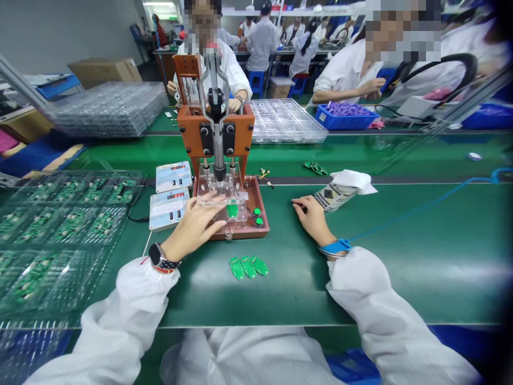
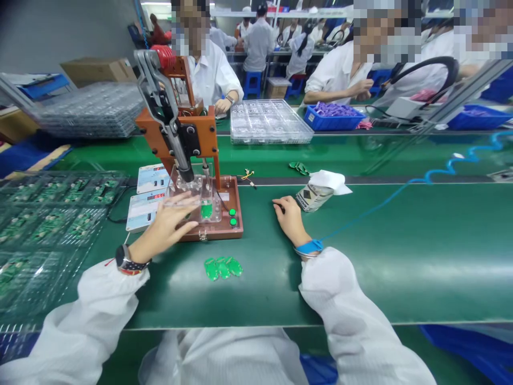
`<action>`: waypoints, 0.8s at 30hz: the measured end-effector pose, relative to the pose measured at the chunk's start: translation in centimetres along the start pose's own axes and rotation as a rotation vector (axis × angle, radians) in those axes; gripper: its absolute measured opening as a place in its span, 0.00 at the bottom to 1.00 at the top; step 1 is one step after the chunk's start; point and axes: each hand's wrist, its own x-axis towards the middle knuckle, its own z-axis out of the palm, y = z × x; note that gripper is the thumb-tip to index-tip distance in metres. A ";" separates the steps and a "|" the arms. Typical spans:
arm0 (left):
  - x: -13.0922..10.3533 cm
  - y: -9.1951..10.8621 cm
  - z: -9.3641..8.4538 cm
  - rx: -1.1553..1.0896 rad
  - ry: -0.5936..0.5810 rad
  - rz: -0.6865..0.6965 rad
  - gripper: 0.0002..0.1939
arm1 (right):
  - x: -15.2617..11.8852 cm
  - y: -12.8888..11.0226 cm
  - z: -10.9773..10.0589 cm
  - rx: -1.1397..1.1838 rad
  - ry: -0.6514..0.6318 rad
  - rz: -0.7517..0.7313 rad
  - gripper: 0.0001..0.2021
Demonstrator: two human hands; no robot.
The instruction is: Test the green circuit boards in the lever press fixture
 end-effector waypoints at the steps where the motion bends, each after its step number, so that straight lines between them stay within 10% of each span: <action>1: 0.1 0.5 0.2 0.048 -0.033 0.040 0.19 | 0.0 -0.4 0.0 0.002 0.027 -0.004 0.11; 11: -1.6 1.2 0.0 0.210 -0.033 0.042 0.29 | 3.3 -9.7 -1.0 0.149 0.252 -0.180 0.10; 17: -3.0 -0.2 0.0 0.060 -0.028 -0.003 0.28 | 14.9 -19.2 -4.1 0.345 0.409 -0.293 0.20; 21: -3.3 -3.8 -1.1 -0.015 0.136 -0.157 0.24 | 24.3 -25.8 -5.7 0.569 -0.138 -0.006 0.31; 24: -3.0 -8.0 -2.3 -0.014 0.101 -0.312 0.23 | 25.6 -29.7 -7.2 0.687 -0.148 -0.193 0.33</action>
